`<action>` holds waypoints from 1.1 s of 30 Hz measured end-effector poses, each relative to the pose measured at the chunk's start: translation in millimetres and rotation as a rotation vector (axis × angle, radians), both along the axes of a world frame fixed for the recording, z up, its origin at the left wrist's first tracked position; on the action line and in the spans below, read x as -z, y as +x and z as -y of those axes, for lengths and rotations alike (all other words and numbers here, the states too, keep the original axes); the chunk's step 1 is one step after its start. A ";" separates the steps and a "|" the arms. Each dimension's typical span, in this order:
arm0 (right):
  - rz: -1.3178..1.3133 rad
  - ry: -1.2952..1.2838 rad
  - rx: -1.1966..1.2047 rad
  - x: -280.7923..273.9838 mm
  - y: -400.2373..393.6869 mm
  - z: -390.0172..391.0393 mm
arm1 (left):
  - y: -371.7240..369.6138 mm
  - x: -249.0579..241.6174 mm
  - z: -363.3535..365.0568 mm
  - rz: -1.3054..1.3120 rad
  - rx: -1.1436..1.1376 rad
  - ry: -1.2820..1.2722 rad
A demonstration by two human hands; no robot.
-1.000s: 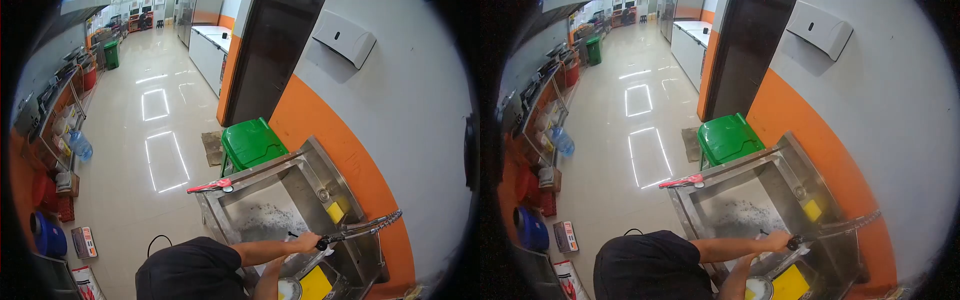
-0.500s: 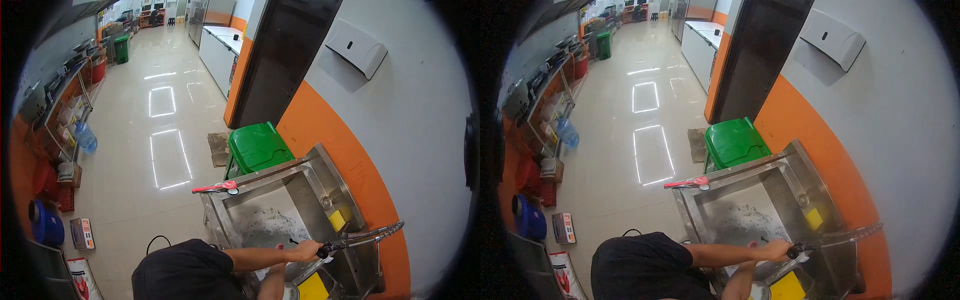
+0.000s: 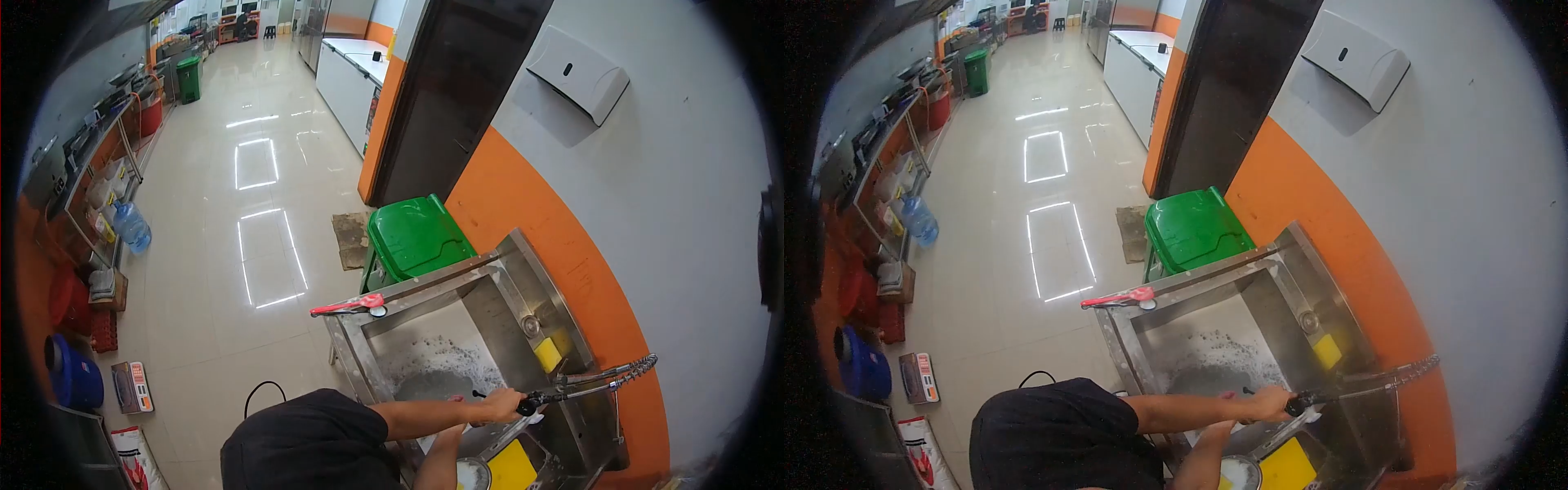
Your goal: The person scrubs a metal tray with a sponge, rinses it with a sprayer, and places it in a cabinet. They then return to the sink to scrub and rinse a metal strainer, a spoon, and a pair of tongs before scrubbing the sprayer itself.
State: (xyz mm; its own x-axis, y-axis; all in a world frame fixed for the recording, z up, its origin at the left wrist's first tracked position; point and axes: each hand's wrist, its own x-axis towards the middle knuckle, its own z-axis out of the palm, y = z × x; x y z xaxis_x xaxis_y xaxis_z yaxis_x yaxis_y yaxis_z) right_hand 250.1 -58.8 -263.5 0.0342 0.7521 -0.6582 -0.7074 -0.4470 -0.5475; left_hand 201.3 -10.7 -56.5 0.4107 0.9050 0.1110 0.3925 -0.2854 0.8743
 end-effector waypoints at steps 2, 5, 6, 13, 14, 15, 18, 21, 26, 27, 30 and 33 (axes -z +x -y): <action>-0.014 0.004 0.008 -1.7 3.7 0.3 | 3.1 8.3 -2.8 0.019 -0.007 -0.014; -0.049 0.007 0.020 -3.9 7.2 3.7 | -3.7 4.6 -4.2 0.048 -0.010 -0.020; -0.061 0.016 0.030 -4.4 7.9 4.4 | -9.0 1.1 -6.3 0.032 -0.003 -0.033; -0.179 0.473 0.192 -59.3 31.4 -12.3 | -6.2 13.6 -15.5 0.066 -0.012 -0.012; -0.125 0.587 0.231 -79.4 37.3 -19.0 | -7.5 21.8 -17.8 0.066 -0.007 -0.016; -0.034 0.610 0.258 -110.1 42.7 -22.5 | -9.4 36.2 -22.4 0.077 0.018 0.006; 0.121 0.712 0.312 -182.2 51.9 -33.9 | -33.6 55.0 -8.8 0.173 0.073 0.028; 0.279 0.619 0.378 -215.2 42.5 -44.4 | -41.2 116.0 -11.2 0.220 -0.162 0.024; 0.185 0.583 0.150 -215.7 53.5 -62.4 | -46.6 217.0 -6.1 0.139 -0.027 -0.518; 0.184 0.543 0.180 -216.7 51.3 -66.7 | -44.4 221.3 -5.5 0.144 -0.026 -0.521; 0.297 0.547 0.252 -215.2 43.3 -69.2 | -47.0 198.2 1.3 0.306 -0.092 -0.717; 0.438 0.583 0.351 -218.4 28.7 -69.2 | -43.7 184.8 -5.2 0.337 -0.033 -0.878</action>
State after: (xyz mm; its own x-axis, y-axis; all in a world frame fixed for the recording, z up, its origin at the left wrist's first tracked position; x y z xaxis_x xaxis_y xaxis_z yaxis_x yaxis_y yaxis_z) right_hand 278.9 10.4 -45.1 0.4955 0.8679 -0.0360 -0.4210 0.2036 -0.8839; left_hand 157.6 -5.5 -241.3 0.4541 0.7320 -0.5080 0.0758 0.5363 0.8406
